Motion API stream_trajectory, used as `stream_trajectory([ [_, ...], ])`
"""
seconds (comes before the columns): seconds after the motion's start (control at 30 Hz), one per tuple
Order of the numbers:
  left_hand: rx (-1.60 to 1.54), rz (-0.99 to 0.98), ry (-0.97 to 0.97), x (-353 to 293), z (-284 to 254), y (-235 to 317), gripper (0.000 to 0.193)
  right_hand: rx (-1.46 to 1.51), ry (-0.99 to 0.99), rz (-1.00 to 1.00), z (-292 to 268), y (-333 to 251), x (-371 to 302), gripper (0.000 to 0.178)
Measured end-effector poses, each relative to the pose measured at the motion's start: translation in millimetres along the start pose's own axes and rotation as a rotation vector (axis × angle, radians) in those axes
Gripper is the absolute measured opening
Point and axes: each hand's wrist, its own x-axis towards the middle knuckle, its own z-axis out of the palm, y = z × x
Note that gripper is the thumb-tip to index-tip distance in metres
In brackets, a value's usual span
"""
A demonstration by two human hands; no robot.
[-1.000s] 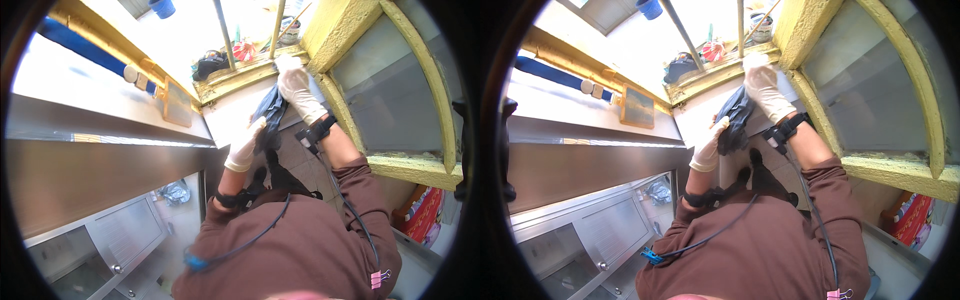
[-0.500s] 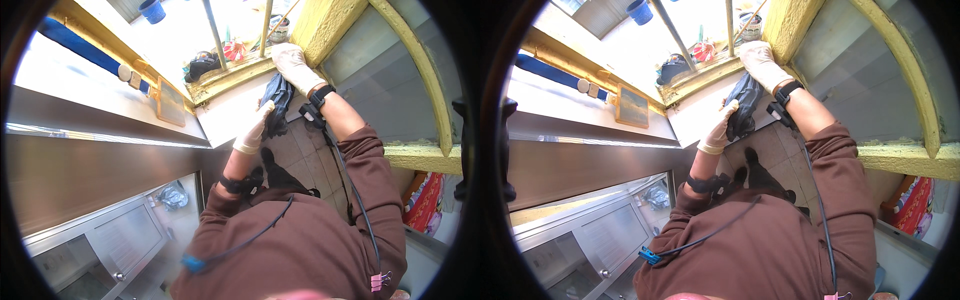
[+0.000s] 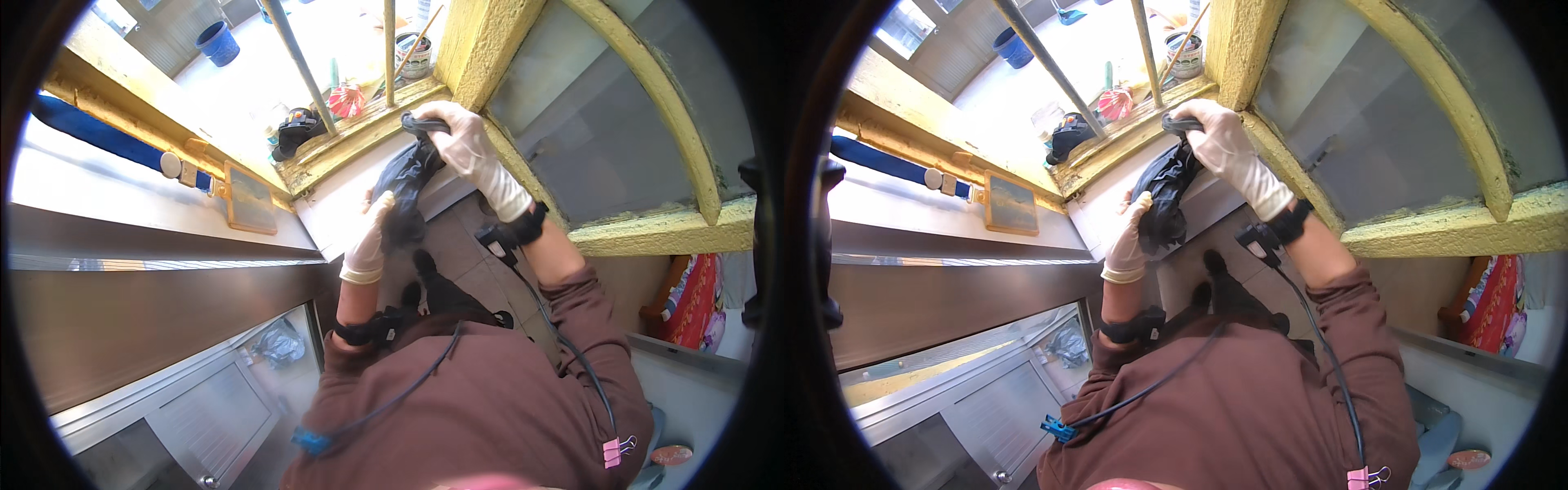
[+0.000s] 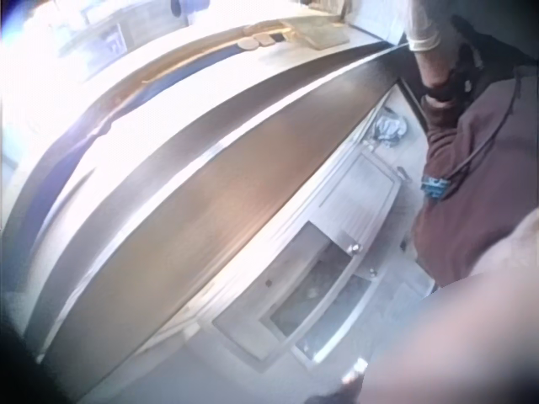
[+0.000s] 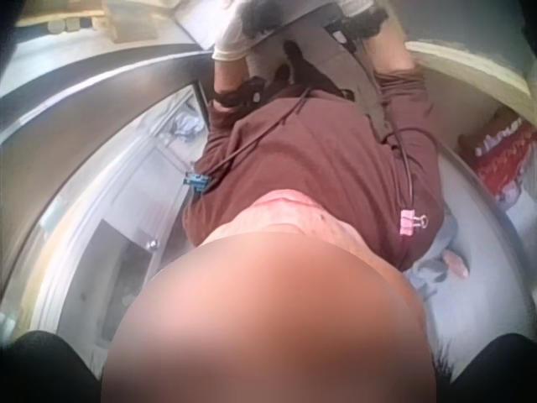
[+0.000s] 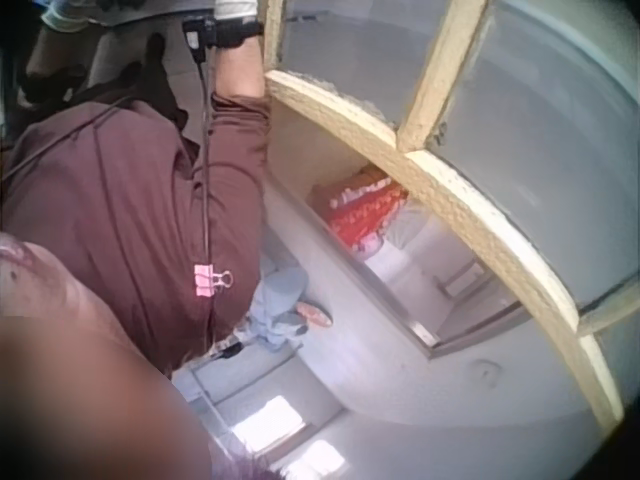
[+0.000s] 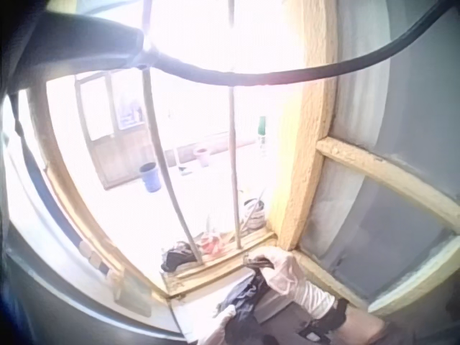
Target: The person wipes a window frame and adjacent wall with a dark cloth, then rinses the cloth in a red bucket of water and wrings it out. The person continues wiping the window frame and nearby surfaces.
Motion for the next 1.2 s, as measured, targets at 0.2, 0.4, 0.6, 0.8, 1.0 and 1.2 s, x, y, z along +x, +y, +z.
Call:
stream_trajectory([
  [0.2, 0.032, 0.096, -0.042, -7, 5, 15, 0.035, 0.265, 0.059, 0.51, -34, -25, -46, 0.034],
  [0.4, 0.146, 0.053, -0.098, -7, 36, -6, 0.036, -0.671, 0.435, -0.074, -39, -10, -41, 0.024],
  [0.6, 0.132, -0.017, -0.212, -3, 43, -19, 0.036, -1.21, -0.029, 0.0, -25, 32, -26, 0.022],
  [0.8, 0.15, -0.026, -0.191, -9, 31, -20, 0.038, -0.919, 0.086, -0.125, -34, 23, -57, 0.026],
  [1.0, 0.004, 0.005, -0.12, -12, 21, -12, 0.032, -0.207, 0.152, 0.418, -55, -11, -111, 0.023],
  [1.2, -0.086, -0.002, -0.119, -14, 24, -4, 0.031, 0.651, 0.489, 0.549, -58, -13, -105, 0.02],
])
